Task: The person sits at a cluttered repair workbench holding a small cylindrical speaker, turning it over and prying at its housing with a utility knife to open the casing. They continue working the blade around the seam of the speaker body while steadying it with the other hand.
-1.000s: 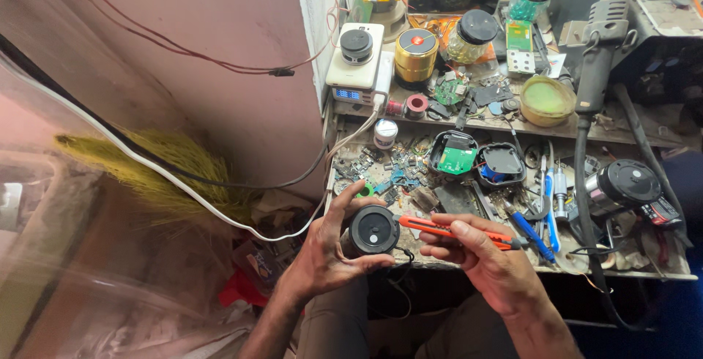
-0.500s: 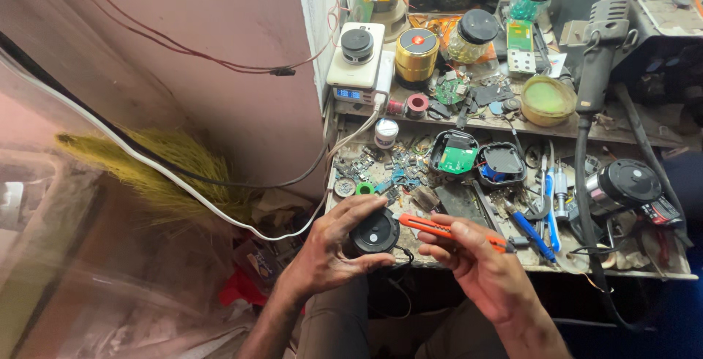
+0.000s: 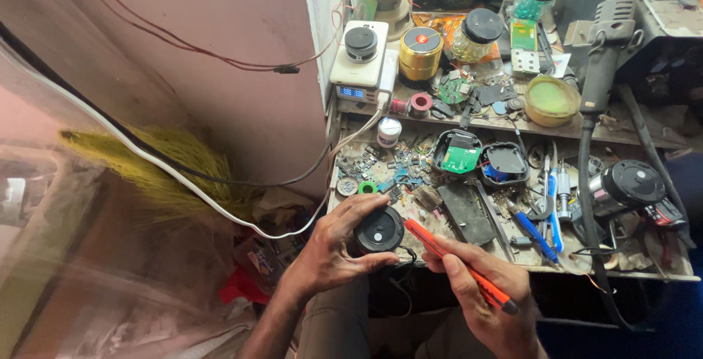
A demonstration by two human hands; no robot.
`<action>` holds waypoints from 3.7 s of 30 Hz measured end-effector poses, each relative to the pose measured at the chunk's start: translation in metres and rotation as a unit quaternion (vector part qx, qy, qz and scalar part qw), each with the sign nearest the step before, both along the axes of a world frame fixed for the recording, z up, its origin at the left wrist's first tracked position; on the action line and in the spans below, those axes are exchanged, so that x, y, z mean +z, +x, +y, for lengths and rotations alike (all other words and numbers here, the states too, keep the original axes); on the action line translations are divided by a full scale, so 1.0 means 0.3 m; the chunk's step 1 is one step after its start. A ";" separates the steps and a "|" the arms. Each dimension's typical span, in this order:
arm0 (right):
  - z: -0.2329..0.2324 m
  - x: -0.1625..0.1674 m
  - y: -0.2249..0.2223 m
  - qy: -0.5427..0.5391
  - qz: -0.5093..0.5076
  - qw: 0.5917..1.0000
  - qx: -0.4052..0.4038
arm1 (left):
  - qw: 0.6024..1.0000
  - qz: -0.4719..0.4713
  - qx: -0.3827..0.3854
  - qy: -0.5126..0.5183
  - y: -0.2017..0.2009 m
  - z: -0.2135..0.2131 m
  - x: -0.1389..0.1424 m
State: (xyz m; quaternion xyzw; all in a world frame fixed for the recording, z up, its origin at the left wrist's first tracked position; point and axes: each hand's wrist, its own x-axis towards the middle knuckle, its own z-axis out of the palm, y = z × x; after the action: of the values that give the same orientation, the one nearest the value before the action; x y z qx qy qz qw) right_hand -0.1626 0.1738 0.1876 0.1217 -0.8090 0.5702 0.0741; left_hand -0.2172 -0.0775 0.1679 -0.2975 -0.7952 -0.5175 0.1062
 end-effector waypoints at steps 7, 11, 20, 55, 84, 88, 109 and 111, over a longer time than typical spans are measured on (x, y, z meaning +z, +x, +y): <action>-0.053 0.049 0.014 0.092 0.097 0.991 -0.025 | 1.000 0.005 -0.005 0.008 -0.002 -0.004 -0.004; -0.077 0.066 0.018 0.135 0.166 0.977 -0.023 | 1.000 0.013 -0.009 0.013 -0.001 -0.005 -0.010; 0.049 0.031 -0.046 -0.057 -0.081 0.993 0.070 | 1.000 0.006 -0.011 0.007 0.000 -0.008 -0.013; 0.030 -0.130 0.024 -0.335 -0.041 0.941 -0.026 | 0.995 -0.056 -0.031 0.071 0.007 -0.010 -0.013; 0.133 -0.246 0.026 -0.198 -0.113 0.973 -0.031 | 0.995 0.080 -0.054 -0.009 -0.084 0.039 -0.045; 0.112 -0.267 0.011 -0.228 -0.095 0.968 -0.050 | 0.995 0.081 -0.058 -0.003 -0.094 0.039 -0.059; 0.092 -0.195 -0.021 -0.209 -0.145 0.967 -0.025 | 0.995 0.071 -0.070 0.014 -0.100 0.021 -0.076; 0.099 -0.185 -0.033 -0.220 -0.157 0.963 -0.009 | 0.995 0.073 -0.071 0.014 -0.099 0.018 -0.076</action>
State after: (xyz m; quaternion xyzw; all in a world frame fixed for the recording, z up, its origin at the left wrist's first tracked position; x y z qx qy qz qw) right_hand -0.1725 0.2034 0.1321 0.0040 -0.6664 0.7452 -0.0237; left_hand -0.2468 -0.0722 0.1452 -0.3883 -0.7551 -0.5117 0.1314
